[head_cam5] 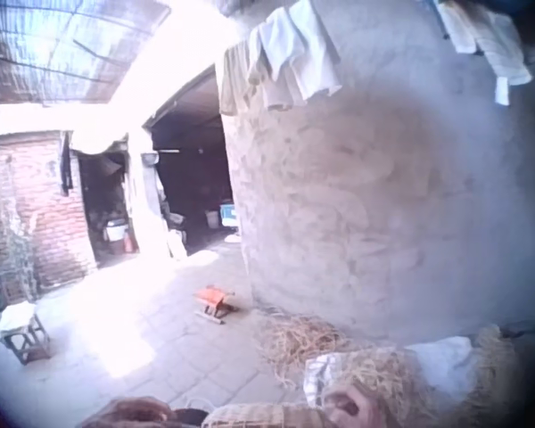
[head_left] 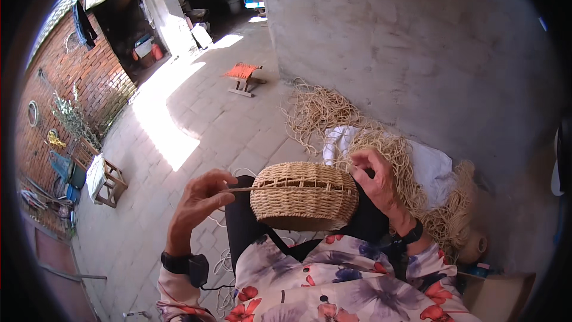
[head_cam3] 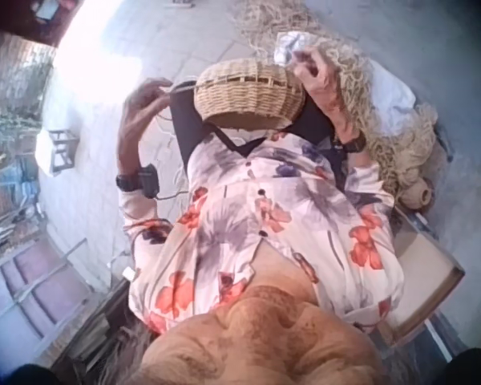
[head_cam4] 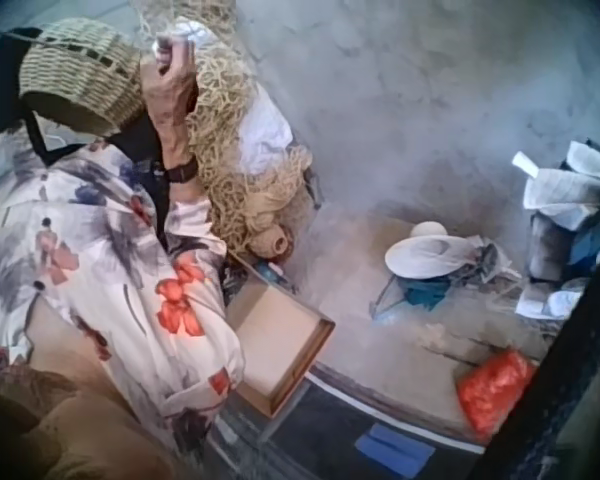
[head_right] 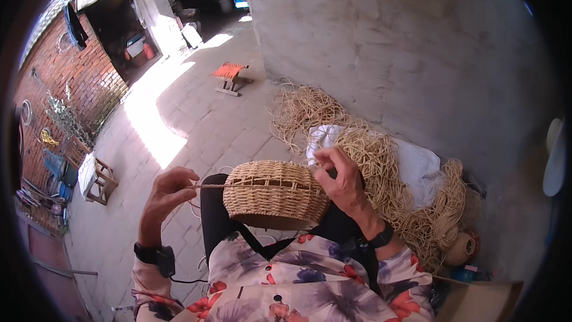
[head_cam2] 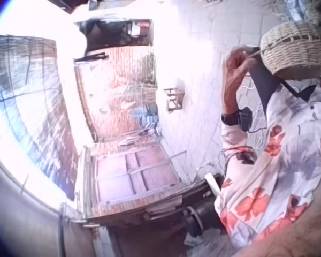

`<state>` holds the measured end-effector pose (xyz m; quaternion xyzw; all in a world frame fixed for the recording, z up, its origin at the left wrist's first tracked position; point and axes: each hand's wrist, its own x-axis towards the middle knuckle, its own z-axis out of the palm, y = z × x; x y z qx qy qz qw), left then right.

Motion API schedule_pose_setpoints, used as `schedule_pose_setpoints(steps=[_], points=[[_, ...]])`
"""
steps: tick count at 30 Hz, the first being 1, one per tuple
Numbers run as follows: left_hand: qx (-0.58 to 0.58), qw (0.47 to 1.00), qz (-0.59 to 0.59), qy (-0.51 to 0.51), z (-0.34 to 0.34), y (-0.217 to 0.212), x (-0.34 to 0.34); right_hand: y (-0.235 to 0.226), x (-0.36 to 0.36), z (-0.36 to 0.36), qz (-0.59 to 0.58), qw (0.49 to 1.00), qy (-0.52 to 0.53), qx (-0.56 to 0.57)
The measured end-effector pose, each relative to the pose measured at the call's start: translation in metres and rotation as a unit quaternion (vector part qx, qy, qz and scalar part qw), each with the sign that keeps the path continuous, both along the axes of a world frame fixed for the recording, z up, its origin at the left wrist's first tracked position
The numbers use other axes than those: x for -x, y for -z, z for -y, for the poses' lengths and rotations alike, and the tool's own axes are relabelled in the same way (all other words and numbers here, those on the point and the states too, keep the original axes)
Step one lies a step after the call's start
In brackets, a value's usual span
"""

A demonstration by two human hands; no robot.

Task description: Weaving a wicker or straw basket by hand.

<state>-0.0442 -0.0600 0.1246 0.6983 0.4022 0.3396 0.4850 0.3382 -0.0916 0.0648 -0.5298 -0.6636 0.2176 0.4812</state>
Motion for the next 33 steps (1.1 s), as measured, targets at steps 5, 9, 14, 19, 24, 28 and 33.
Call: schedule_pose_setpoints(steps=[5,9,14,19,24,28,33], points=[[0.049,0.965,0.176,0.187,0.048,-0.072,-0.064,-0.089,0.076,-0.006,-0.066,0.942,-0.301,-0.133],[-0.168,0.971,0.078,0.149,0.051,-0.091,-0.081,-0.102,0.111,0.014,-0.282,0.777,-0.544,0.14],[-0.099,0.962,0.237,0.089,0.029,-0.046,-0.078,-0.071,0.091,0.025,-0.157,0.957,-0.243,0.021],[-0.017,0.973,0.231,0.022,0.004,0.023,-0.081,-0.059,0.079,0.014,0.026,0.985,-0.147,-0.082],[-0.189,0.96,-0.165,-0.123,-0.006,0.08,-0.073,-0.03,0.069,-0.008,0.117,0.98,-0.142,-0.076],[-0.203,0.958,-0.164,-0.119,-0.012,0.094,-0.073,-0.019,0.066,-0.023,0.181,0.971,-0.144,-0.063],[-0.222,0.959,-0.149,-0.093,-0.01,0.097,-0.074,-0.032,0.061,-0.031,0.18,0.975,-0.122,-0.045]])
